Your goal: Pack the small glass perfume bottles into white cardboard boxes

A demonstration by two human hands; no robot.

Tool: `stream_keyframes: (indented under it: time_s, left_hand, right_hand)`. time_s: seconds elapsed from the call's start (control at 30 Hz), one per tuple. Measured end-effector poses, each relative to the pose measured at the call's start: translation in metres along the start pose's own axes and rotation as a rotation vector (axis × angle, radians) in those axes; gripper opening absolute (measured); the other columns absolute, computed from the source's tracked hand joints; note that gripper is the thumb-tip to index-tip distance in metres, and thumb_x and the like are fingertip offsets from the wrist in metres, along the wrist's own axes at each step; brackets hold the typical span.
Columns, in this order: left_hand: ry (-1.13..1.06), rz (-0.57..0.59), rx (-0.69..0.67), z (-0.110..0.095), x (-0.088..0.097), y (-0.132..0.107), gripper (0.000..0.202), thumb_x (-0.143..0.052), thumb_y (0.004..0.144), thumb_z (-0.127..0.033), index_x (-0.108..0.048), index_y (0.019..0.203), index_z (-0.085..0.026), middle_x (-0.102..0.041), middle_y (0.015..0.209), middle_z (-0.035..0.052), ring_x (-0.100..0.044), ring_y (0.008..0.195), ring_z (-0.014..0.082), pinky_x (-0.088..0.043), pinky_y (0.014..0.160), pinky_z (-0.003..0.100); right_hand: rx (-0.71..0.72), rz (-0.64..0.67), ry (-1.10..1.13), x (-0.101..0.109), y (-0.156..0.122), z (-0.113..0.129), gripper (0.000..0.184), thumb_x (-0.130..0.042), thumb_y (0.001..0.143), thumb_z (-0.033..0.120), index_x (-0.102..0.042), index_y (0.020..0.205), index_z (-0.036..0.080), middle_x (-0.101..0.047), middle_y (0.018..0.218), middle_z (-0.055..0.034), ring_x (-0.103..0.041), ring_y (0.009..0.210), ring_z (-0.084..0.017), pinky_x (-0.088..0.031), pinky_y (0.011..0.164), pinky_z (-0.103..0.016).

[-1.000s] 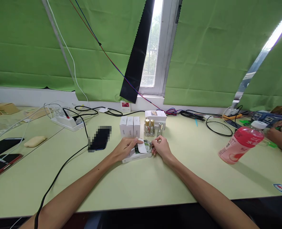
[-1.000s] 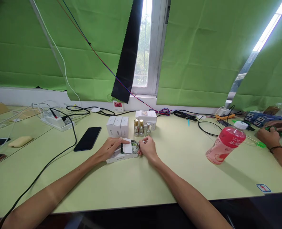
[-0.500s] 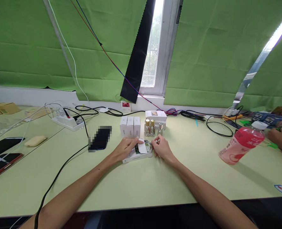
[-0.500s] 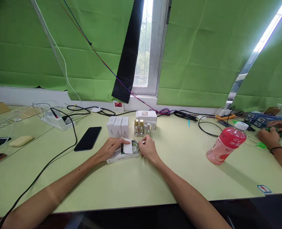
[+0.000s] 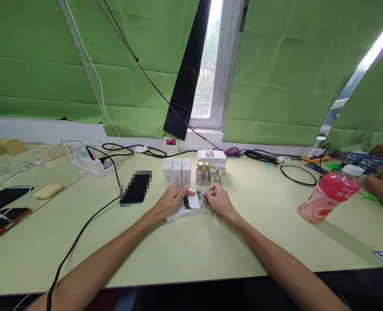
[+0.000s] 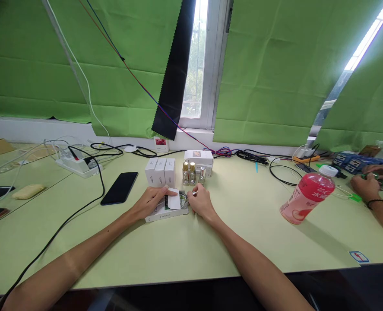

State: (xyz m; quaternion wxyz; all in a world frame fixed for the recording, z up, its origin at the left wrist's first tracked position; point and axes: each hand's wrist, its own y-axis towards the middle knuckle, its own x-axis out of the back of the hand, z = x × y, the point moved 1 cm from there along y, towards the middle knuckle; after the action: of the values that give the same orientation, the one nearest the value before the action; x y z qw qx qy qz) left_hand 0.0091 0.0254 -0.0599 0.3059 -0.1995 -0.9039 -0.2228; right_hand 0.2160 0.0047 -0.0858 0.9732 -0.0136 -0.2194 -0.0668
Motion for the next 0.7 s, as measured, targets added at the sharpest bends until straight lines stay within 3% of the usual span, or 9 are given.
stream_keyframes:
  time_s: [0.37, 0.7]
  left_hand:
    - [-0.031, -0.025, 0.02, 0.0002, -0.003, 0.0001, 0.066, -0.03, 0.102, -0.06, -0.082, 0.103, -0.019, -0.08, 0.102, 0.006, -0.068, 0.087, 0.0213, -0.048, 0.081, 0.029]
    - [-0.024, -0.039, 0.042, -0.0007, -0.0046, 0.0, 0.068, -0.03, 0.101, -0.062, -0.082, 0.103, -0.019, -0.08, 0.102, 0.0067, -0.067, 0.087, 0.0224, -0.048, 0.08, 0.031]
  right_hand:
    - [0.021, -0.002, -0.014, 0.0003, -0.0004, -0.0005, 0.022, -0.059, 0.088, 0.025, -0.04, 0.078, 0.025, -0.057, 0.056, 0.0066, -0.044, 0.03, -0.01, -0.034, 0.033, -0.024]
    - [0.025, 0.012, -0.01, -0.0008, 0.0001, -0.0023, 0.021, -0.058, 0.087, 0.026, -0.039, 0.079, 0.026, -0.055, 0.055, 0.0066, -0.044, 0.031, -0.011, -0.032, 0.032, -0.023]
